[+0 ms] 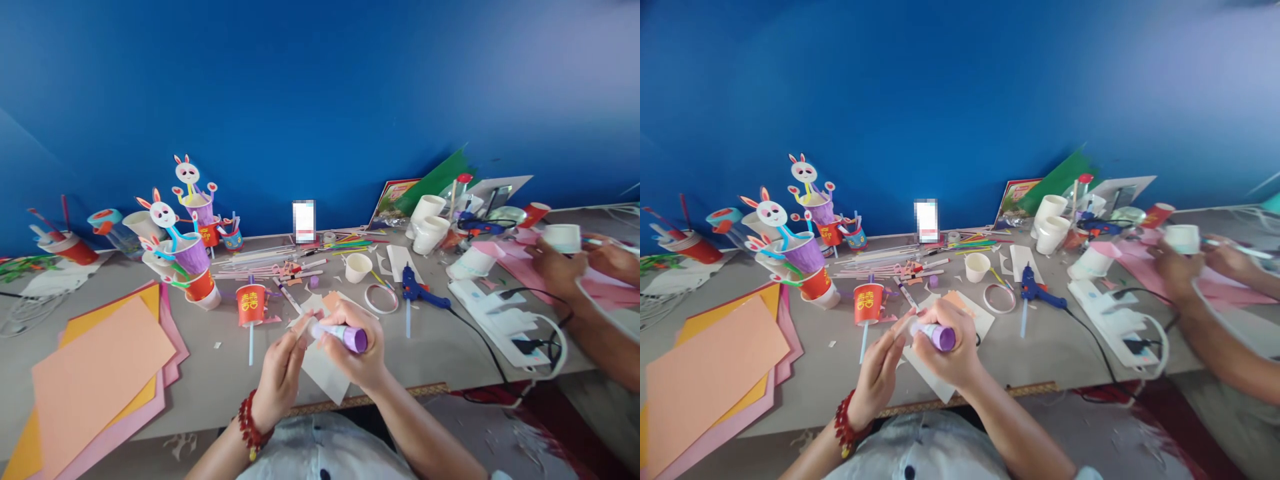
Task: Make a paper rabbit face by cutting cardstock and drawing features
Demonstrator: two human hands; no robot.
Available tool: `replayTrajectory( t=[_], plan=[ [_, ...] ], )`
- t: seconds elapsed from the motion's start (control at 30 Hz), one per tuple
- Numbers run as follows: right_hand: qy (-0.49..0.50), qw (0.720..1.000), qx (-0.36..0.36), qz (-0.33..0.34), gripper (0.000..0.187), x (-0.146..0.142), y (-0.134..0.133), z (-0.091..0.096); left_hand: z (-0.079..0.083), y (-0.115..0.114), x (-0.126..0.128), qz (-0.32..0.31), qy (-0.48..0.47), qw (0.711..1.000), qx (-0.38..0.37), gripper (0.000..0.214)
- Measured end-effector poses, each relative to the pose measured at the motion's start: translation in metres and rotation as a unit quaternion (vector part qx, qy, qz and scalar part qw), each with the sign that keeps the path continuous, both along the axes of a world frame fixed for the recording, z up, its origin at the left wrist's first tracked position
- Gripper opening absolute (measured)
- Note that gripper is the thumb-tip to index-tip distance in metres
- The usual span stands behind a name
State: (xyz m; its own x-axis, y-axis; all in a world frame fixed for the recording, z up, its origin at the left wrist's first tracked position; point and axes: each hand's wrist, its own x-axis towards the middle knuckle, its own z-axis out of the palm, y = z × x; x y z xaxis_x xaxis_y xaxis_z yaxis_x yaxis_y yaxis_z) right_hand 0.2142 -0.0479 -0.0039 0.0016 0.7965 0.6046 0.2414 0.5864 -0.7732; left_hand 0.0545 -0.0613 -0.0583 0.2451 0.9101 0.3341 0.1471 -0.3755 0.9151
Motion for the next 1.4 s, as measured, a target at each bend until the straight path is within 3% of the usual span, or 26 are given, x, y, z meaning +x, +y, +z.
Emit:
replayTrajectory(
  t=[0.17, 0.47, 0.7, 0.97, 1.4],
  plan=[
    [-0.013, 1.0, -0.005, -0.021, 0.011, 0.0018, 0.0004, 0.0001, -0.0012, -0.0038, -0.0018, -0.005, -0.001, 0.999, -0.034, 0.042],
    [-0.019, 1.0, 0.01, -0.021, 0.01, 0.0005, -0.0019, 0.0047, -0.0013, -0.0067, -0.0007, -0.007, -0.023, 0.999, -0.028, 0.041],
    [-0.024, 0.999, 0.022, -0.01, 0.007, -0.0012, -0.0041, 0.0066, -0.0026, -0.0065, 0.0012, 0.02, 0.0, 0.999, 0.025, 0.039],
    [-0.017, 0.999, 0.028, -0.006, 0.005, -0.0025, -0.0045, 0.0076, -0.0031, -0.0086, 0.0032, 0.027, 0.004, 0.999, 0.034, 0.036],
    [-0.026, 0.999, 0.015, -0.018, 0.009, -0.0033, -0.0052, 0.0045, -0.0038, -0.0069, 0.0023, 0.039, -0.02, 0.999, -0.001, 0.038]
  ],
)
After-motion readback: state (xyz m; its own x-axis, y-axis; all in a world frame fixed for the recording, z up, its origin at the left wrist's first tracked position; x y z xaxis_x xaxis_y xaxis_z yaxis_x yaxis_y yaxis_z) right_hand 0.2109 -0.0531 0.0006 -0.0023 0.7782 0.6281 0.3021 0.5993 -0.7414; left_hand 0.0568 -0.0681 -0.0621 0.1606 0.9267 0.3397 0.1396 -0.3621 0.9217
